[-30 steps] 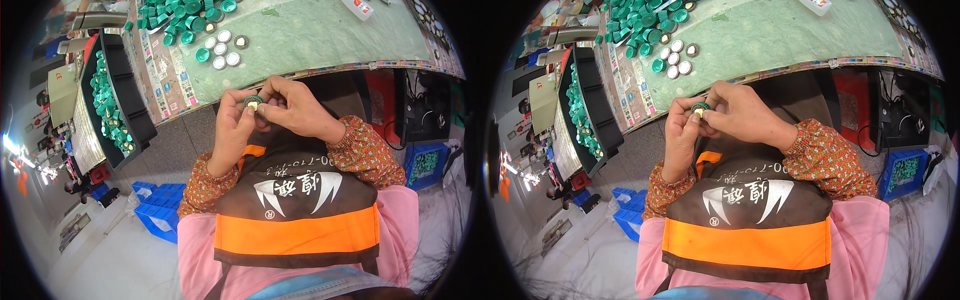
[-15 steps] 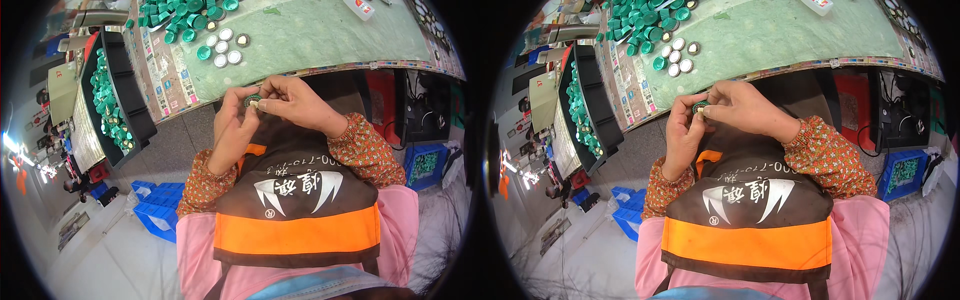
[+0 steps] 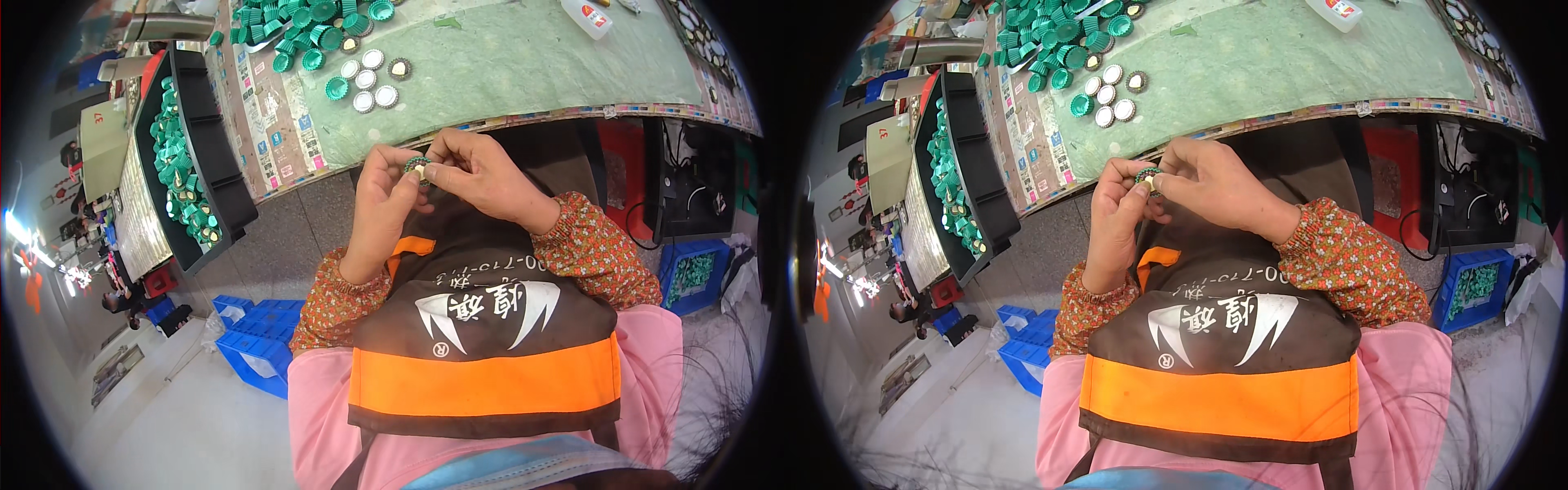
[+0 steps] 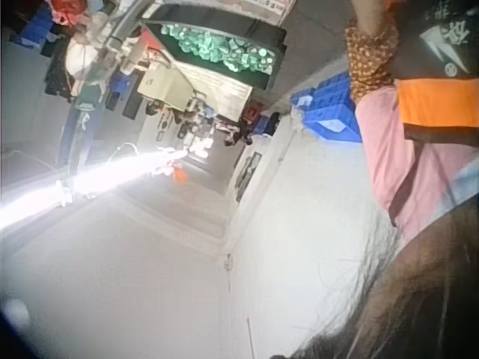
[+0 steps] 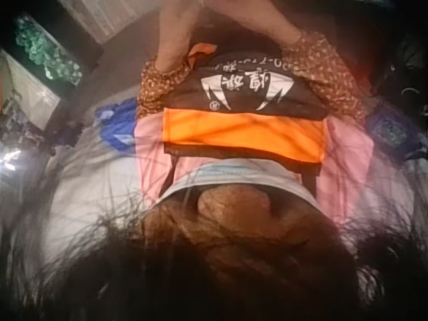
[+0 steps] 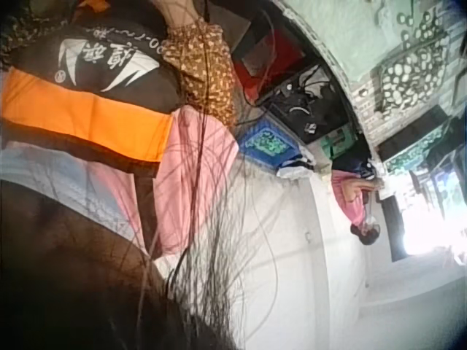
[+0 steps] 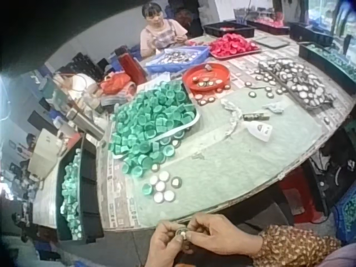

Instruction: The person repeatedly applies glue from a bottle into small green cup-shaped objects and then presses a small round metallic disc into each one. The person handles the items one at a time, placing the finished assemblies on the table.

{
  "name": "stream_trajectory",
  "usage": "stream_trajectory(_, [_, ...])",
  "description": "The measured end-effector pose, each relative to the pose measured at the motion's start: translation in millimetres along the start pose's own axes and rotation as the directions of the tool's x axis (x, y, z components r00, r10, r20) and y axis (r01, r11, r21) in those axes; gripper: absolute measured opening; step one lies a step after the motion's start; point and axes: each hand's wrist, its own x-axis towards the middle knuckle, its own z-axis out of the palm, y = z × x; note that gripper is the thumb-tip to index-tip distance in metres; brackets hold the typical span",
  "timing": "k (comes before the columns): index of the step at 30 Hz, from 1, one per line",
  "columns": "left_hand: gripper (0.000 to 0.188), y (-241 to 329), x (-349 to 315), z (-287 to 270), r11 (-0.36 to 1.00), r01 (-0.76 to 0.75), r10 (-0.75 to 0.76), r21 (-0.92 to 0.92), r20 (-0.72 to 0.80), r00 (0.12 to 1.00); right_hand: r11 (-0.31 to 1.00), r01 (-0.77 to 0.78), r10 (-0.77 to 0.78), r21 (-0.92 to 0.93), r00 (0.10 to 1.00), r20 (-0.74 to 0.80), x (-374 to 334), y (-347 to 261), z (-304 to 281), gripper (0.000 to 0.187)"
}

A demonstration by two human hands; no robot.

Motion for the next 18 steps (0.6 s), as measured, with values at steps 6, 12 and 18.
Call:
stream_trajectory(6, [0.015,-3,-2,7,0.999,-0.001,-0.001,-0.045,-0.038,0.999,0.993,0.029,-0.041,-0.115,0.994,-0.097,-2,10,5,0.023])
stream_trajectory(12, [0.016,-8,-1,7,0.996,0.021,-0.025,-0.092,-0.041,0.999,0.995,-0.003,-0.006,-0.095,0.995,-0.095,-1,12,7,0.02])
stream_trajectory(18, [0.024,7,0,-9,0.987,0.07,-0.072,-0.146,-0.008,0.997,0.974,0.13,-0.144,-0.187,0.987,-0.064,-4,-12,-2,0.02])
